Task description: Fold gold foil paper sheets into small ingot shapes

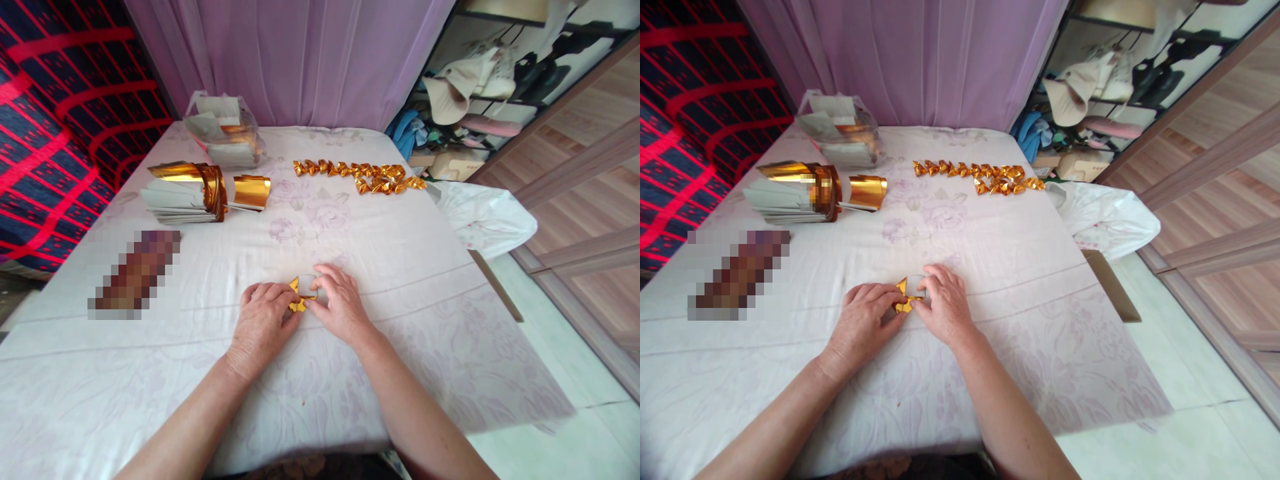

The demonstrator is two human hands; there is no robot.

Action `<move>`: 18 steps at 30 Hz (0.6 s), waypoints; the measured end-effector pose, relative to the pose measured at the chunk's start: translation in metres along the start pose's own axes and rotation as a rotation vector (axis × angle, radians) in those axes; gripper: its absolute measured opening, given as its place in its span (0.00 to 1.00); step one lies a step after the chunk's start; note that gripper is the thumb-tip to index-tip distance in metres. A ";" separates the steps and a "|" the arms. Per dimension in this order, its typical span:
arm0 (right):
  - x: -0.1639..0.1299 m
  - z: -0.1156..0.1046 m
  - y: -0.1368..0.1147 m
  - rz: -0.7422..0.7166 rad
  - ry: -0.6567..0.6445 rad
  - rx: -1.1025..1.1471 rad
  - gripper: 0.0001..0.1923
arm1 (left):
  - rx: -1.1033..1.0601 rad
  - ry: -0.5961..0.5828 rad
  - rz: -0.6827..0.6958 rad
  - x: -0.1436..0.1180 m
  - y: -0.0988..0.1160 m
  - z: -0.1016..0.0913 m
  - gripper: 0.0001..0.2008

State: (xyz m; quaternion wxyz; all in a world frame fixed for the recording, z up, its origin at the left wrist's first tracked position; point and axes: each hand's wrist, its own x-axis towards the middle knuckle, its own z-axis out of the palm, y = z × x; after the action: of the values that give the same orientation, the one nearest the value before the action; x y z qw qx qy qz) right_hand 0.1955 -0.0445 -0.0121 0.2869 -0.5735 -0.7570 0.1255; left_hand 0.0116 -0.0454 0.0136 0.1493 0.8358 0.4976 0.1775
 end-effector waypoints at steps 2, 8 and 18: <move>0.000 0.000 0.001 -0.001 0.003 0.012 0.08 | -0.006 0.002 -0.001 0.000 0.000 0.000 0.06; 0.001 0.001 0.003 0.000 0.000 0.026 0.07 | -0.025 -0.001 -0.039 0.000 0.002 0.000 0.06; 0.002 0.001 0.009 -0.032 0.005 -0.045 0.19 | -0.036 -0.019 -0.046 0.000 0.001 0.000 0.09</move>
State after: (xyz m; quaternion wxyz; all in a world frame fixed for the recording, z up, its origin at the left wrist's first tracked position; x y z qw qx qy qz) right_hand 0.2017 -0.0395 -0.0168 0.2779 -0.5681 -0.7678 0.1025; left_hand 0.0123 -0.0460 0.0144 0.1733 0.8228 0.5122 0.1752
